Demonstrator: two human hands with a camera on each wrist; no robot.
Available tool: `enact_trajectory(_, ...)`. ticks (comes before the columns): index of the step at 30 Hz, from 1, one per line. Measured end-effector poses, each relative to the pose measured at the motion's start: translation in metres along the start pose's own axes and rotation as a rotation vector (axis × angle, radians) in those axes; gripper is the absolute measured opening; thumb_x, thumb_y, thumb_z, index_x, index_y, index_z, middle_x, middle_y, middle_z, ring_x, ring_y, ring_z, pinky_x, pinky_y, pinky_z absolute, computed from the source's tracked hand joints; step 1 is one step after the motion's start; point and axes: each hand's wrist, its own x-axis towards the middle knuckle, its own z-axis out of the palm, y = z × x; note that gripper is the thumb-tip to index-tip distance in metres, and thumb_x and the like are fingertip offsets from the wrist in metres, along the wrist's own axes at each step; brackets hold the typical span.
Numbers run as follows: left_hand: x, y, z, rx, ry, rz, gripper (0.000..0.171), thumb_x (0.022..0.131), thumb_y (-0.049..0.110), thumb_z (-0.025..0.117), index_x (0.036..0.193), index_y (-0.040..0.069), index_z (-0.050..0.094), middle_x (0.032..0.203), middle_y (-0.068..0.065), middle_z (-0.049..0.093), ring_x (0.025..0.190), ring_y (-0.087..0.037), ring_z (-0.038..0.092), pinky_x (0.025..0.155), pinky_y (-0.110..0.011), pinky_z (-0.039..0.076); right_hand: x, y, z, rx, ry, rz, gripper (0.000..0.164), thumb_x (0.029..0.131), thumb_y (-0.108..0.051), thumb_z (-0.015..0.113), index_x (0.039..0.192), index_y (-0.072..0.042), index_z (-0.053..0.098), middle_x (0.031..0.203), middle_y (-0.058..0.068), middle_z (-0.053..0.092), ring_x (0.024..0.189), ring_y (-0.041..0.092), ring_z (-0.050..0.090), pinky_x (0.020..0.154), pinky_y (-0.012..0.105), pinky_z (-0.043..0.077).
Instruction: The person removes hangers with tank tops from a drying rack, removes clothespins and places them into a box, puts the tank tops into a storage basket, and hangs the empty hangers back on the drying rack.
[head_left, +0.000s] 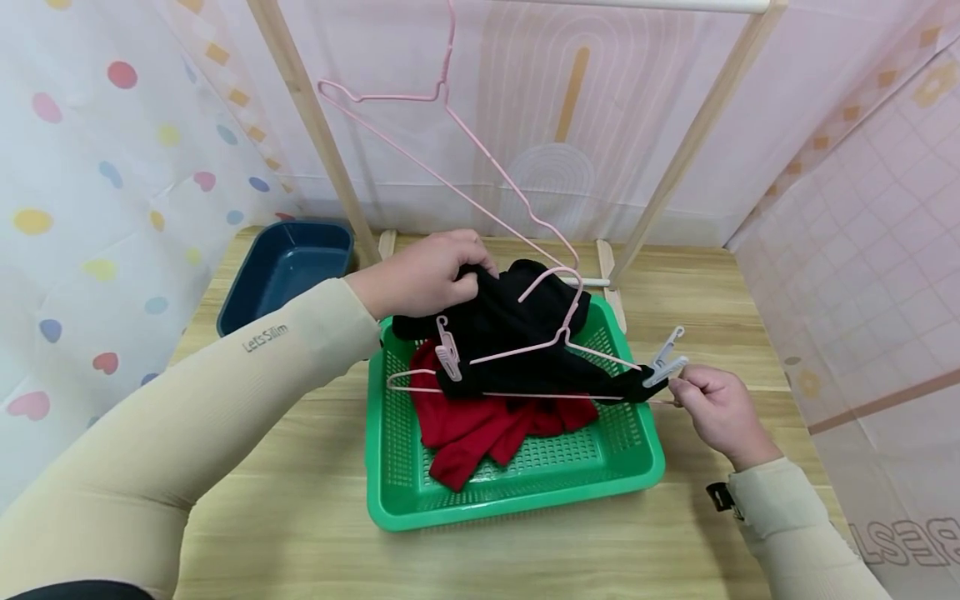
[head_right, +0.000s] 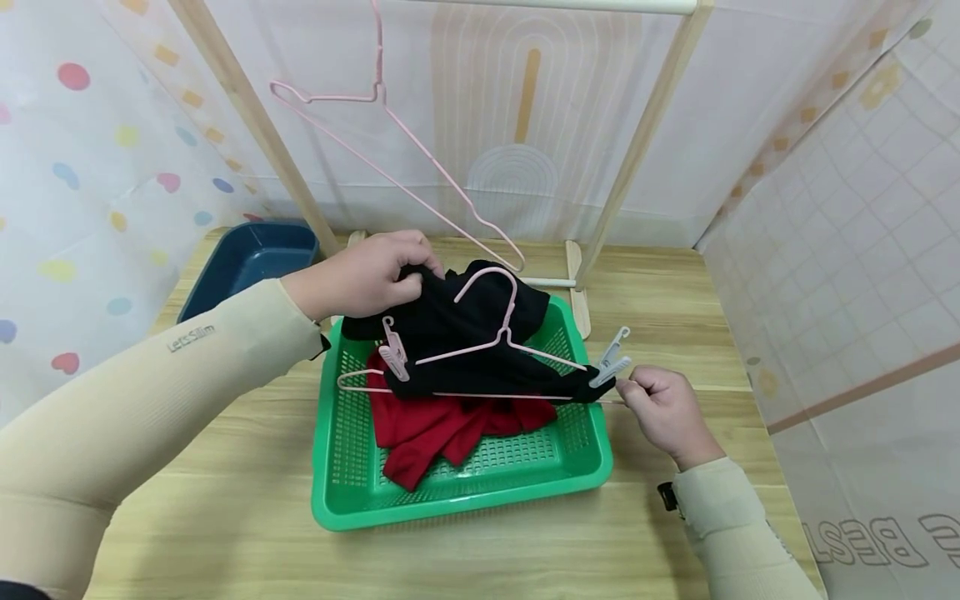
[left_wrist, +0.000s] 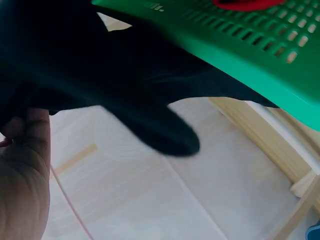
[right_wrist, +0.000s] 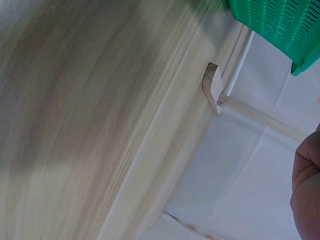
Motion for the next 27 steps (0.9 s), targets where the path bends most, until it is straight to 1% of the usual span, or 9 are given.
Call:
enact_trajectory(3,-0.005,0.004,-0.001,-0.016,0.000,-0.010,0.029,0.095,0.003,0.053,0.110,0.011,0.076,0.114,-0.005,0.068,0.105,-0.020,0.062,0.099,-0.040,0.051,0.000,-0.001,0.001,0.001,-0.002,-0.001,0.043,0.095,0.005,0.059,0.058,-0.015,0.055,0.055,-0.013,0.040,0.050,0.006,0.035,0.044,0.029,0.031)
enact_trajectory(7,-0.012,0.007,0.000,-0.051,-0.075,-0.074,0.027,0.094,0.005,0.052,0.109,0.013,0.073,0.109,-0.005,0.069,0.094,-0.023,0.060,0.094,-0.040,0.050,0.000,0.000,0.002,-0.005,-0.013,-0.003,0.044,0.095,0.004,0.059,0.056,-0.014,0.051,0.056,-0.013,0.041,0.050,0.005,0.035,0.044,0.029,0.031)
enact_trajectory(9,-0.014,0.004,0.003,-0.060,-0.134,-0.123,0.032,0.094,0.006,0.052,0.119,0.013,0.071,0.114,-0.006,0.069,0.098,-0.021,0.061,0.096,-0.040,0.050,0.000,0.001,0.002,-0.010,-0.015,-0.006,0.044,0.095,0.004,0.059,0.056,-0.013,0.049,0.056,-0.013,0.041,0.050,0.006,0.035,0.043,0.029,0.031)
enact_trajectory(11,-0.016,0.001,0.008,-0.068,-0.204,-0.182,0.041,0.096,0.006,0.051,0.135,0.011,0.064,0.107,-0.008,0.066,0.087,-0.020,0.058,0.090,-0.041,0.050,0.000,0.001,0.002,-0.014,-0.014,-0.006,0.043,0.095,0.004,0.059,0.056,-0.013,0.050,0.056,-0.013,0.039,0.049,0.006,0.034,0.043,0.028,0.030)
enact_trajectory(16,-0.016,-0.015,0.027,0.052,-0.364,-0.286,0.061,0.106,0.013,0.056,0.162,0.006,0.037,0.091,-0.003,0.057,0.068,-0.011,0.054,0.079,-0.037,0.047,0.000,0.002,0.003,-0.011,-0.019,-0.019,0.045,0.095,0.006,0.059,0.056,-0.015,0.048,0.057,-0.013,0.038,0.051,0.004,0.034,0.044,0.029,0.029)
enact_trajectory(18,-0.015,-0.020,0.036,0.143,-0.390,-0.289,0.065,0.107,0.017,0.060,0.164,0.004,0.032,0.096,-0.004,0.065,0.077,-0.011,0.063,0.085,-0.036,0.052,0.000,0.003,0.004,-0.016,-0.023,-0.028,0.046,0.095,0.006,0.060,0.056,-0.015,0.045,0.059,-0.014,0.036,0.052,0.003,0.034,0.045,0.030,0.029)
enact_trajectory(21,-0.011,-0.024,0.045,0.226,-0.390,-0.307,0.073,0.105,0.021,0.066,0.165,0.002,0.028,0.123,-0.013,0.072,0.103,-0.019,0.069,0.099,-0.040,0.055,0.000,0.004,0.005,-0.030,-0.026,-0.034,0.047,0.095,0.005,0.061,0.056,-0.015,0.043,0.059,-0.014,0.035,0.054,0.001,0.033,0.046,0.030,0.029)
enact_trajectory(24,-0.007,-0.025,0.050,0.242,-0.368,-0.333,0.077,0.102,0.022,0.070,0.164,0.002,0.030,0.152,-0.019,0.058,0.131,-0.027,0.063,0.111,-0.043,0.051,0.000,0.006,0.006,-0.046,-0.024,-0.025,0.048,0.095,0.004,0.061,0.056,-0.015,0.042,0.059,-0.014,0.035,0.053,0.001,0.033,0.046,0.029,0.028)
enact_trajectory(27,-0.002,-0.025,0.051,0.219,-0.364,-0.356,0.076,0.101,0.021,0.071,0.163,0.001,0.033,0.161,-0.020,0.049,0.139,-0.029,0.058,0.115,-0.043,0.048,0.000,0.007,0.006,-0.061,-0.022,-0.014,0.048,0.096,0.002,0.061,0.056,-0.014,0.042,0.058,-0.014,0.034,0.052,0.002,0.032,0.045,0.028,0.028)
